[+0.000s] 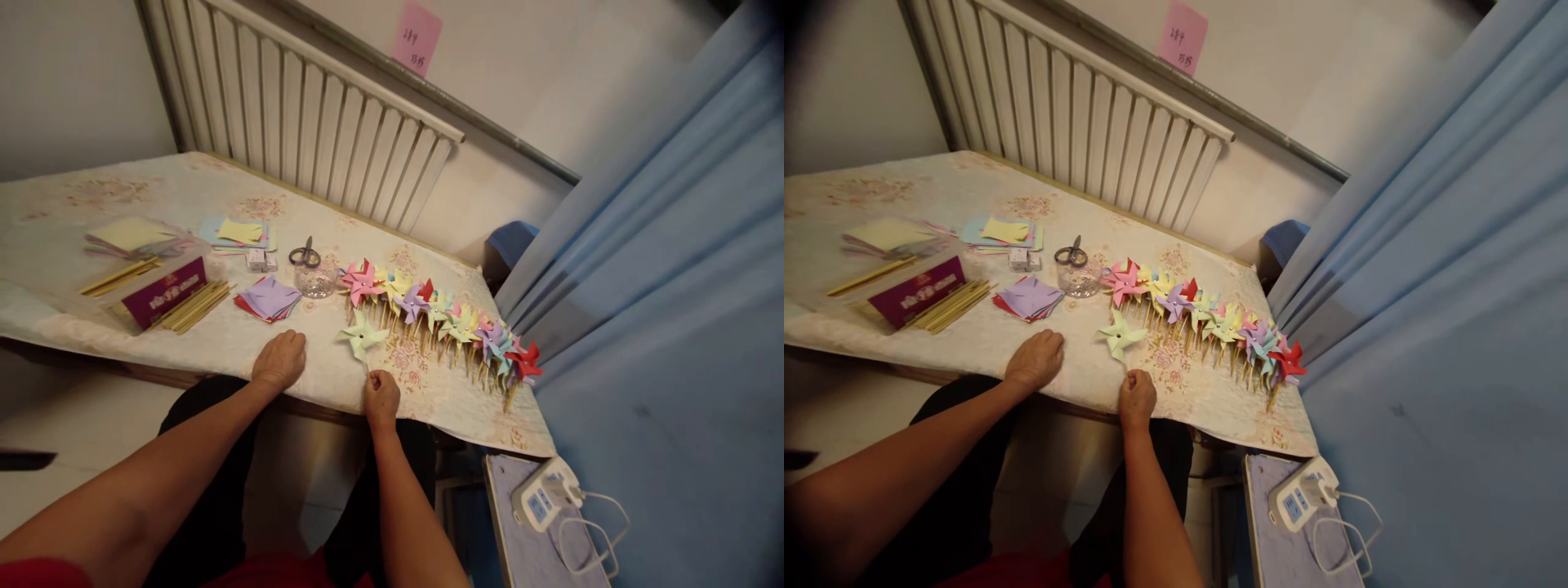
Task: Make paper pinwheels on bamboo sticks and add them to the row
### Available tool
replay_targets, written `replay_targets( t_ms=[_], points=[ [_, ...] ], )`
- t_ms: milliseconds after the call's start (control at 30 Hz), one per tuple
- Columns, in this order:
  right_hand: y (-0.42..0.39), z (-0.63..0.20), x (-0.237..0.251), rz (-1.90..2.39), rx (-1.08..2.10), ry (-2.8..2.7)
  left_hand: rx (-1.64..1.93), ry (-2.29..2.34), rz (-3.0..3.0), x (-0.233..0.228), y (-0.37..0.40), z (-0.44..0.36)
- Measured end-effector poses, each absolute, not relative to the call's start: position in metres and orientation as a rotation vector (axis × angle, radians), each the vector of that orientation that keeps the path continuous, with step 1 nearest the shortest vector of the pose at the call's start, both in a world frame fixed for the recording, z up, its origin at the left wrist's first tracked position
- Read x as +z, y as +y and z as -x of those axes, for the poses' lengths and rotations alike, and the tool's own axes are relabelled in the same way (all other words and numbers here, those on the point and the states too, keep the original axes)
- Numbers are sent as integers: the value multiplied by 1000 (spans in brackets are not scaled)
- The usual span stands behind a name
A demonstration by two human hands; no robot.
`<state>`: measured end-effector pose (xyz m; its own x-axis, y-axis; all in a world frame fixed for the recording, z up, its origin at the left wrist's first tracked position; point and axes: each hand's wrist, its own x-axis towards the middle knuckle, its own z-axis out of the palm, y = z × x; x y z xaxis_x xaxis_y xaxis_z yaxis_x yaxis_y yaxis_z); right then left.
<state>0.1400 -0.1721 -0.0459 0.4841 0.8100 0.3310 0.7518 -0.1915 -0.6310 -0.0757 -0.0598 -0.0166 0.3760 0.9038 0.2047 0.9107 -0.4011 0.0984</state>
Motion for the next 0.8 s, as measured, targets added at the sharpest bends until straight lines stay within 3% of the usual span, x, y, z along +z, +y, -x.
replay_targets(
  t_ms=[800],
  points=[
    [-174, -140, -51, 1918, 39, -1325, -423, -1697, 2604, -21, -60, 76]
  ],
)
